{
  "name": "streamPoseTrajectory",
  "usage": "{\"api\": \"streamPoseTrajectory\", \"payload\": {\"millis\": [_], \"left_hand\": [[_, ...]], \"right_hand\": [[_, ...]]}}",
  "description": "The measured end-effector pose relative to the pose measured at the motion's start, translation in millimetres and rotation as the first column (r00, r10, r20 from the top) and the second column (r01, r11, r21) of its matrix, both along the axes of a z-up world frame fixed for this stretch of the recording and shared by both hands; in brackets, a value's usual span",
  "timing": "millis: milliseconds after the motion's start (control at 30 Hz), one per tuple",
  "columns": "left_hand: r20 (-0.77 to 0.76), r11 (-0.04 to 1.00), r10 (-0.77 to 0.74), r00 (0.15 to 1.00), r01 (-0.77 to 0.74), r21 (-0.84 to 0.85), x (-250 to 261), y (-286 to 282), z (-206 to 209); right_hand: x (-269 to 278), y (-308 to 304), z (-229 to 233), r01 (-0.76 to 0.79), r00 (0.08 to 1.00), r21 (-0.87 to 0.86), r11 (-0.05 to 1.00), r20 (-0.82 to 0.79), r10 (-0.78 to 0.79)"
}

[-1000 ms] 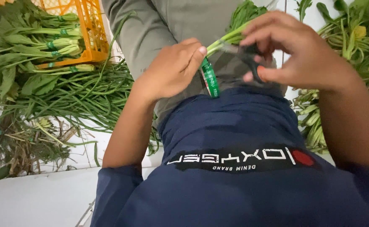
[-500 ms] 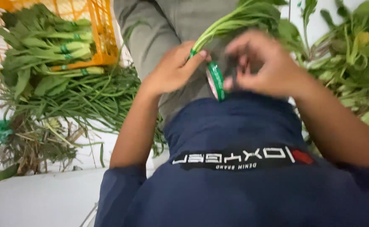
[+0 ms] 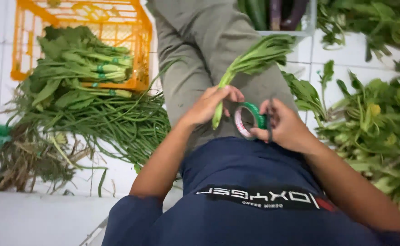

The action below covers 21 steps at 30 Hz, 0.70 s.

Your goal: Bundling bunches of leafy green vegetables using green adhesive tape and scissors.

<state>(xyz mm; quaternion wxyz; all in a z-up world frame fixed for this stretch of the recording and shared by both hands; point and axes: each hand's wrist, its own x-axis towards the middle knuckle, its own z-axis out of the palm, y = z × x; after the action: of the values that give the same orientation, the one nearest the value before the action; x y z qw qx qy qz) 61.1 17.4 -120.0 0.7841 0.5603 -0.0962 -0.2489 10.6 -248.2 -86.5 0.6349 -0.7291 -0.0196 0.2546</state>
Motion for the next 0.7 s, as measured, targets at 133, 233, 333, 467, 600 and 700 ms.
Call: {"api": "streamPoseTrajectory", "payload": {"millis": [133,233,333,467,600,700], "left_hand": [[0.057,0.986,0.102,0.993,-0.109,0.129,-6.5,2.0,-28.2],[-0.019,0.974,0.182,0.983,-0.177,0.139,-16.2,7.2,-6.6],[0.109,0.909,0.272,0.956,-0.293,0.297,-19.4,15.2,3.3],[-0.090,0.949,0.159,0.983,-0.127,0.290,-13.5,20.8,22.1],[-0.045,0.980,0.111,0.993,-0.102,0.171,-4.6,29.6,40.9],[0.070,0.986,0.163,0.984,-0.161,-0.044,19.1,48.8,36.2]], "right_hand": [[1.3,-19.6,3.1,0.013,1.000,-0.045,0.999,0.029,-0.012],[-3.5,-25.4,20.1,-0.011,0.999,-0.039,0.999,-0.039,0.010],[-4.7,-29.7,19.2,0.013,1.000,0.004,1.000,-0.017,-0.013],[0.4,-32.9,12.5,0.049,0.997,0.130,0.990,-0.065,-0.040],[0.7,-39.0,-0.2,0.073,0.994,0.159,0.985,-0.089,-0.059],[0.2,-36.4,0.7,0.081,0.994,0.180,0.980,-0.082,-0.067]]}}
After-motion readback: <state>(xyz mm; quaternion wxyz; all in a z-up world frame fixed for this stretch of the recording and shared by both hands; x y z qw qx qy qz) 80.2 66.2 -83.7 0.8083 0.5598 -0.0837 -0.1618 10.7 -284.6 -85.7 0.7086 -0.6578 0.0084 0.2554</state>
